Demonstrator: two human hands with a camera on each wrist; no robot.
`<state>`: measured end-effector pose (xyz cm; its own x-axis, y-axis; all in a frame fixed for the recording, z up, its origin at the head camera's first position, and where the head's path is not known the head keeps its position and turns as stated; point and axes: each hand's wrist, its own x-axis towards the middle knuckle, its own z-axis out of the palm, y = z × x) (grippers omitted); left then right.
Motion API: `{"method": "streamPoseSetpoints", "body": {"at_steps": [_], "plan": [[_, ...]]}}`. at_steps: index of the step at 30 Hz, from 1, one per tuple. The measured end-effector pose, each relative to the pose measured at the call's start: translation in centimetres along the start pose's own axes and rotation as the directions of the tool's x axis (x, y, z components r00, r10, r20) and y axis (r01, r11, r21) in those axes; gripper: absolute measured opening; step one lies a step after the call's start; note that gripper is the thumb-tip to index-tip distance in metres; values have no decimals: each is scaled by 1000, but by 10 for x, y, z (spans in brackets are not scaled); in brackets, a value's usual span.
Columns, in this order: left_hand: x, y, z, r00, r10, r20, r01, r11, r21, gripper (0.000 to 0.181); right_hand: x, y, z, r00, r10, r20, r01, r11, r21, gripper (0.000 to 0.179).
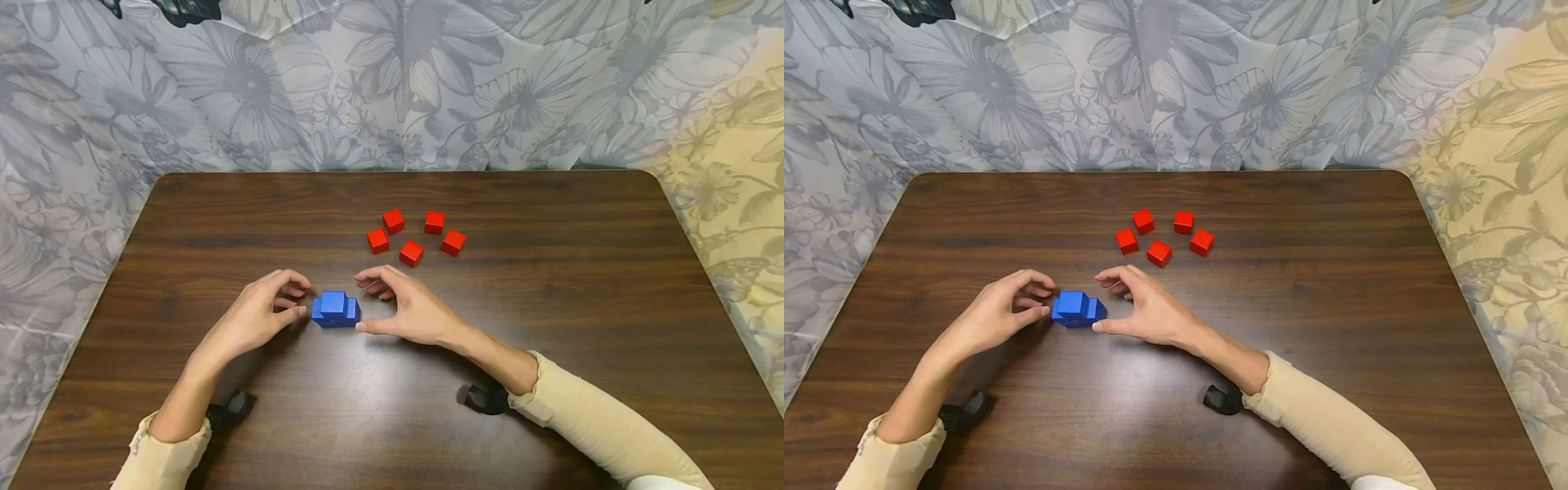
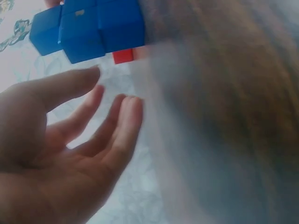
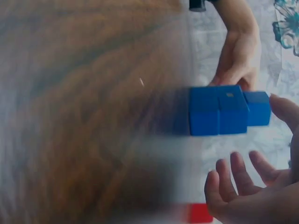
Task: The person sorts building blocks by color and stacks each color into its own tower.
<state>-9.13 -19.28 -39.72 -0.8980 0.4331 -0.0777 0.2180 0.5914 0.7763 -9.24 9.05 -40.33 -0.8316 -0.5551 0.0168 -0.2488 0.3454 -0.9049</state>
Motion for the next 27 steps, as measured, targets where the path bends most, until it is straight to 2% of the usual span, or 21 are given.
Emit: {"method": "streamPoseSetpoints", "body": {"at_steps": [6, 16, 21, 27], "plan": [[0, 9, -9, 996, 16, -86, -20, 999, -39, 37, -1, -3, -15, 999, -24, -28, 24, 1000, -15, 62], [6, 27, -19, 983, 83, -163, -88, 996, -20, 29, -10, -4, -35, 994, -64, -87, 63, 998, -8, 58], [11, 42, -22, 975, 136, -176, -141, 990, -18, 36, -15, -3, -49, 989, -72, -129, 69, 997, -29, 58], [18, 66, -19, 965, 205, -162, -211, 977, -22, 44, -22, -2, -65, 981, -74, -180, 64, 996, -63, 58]]}}
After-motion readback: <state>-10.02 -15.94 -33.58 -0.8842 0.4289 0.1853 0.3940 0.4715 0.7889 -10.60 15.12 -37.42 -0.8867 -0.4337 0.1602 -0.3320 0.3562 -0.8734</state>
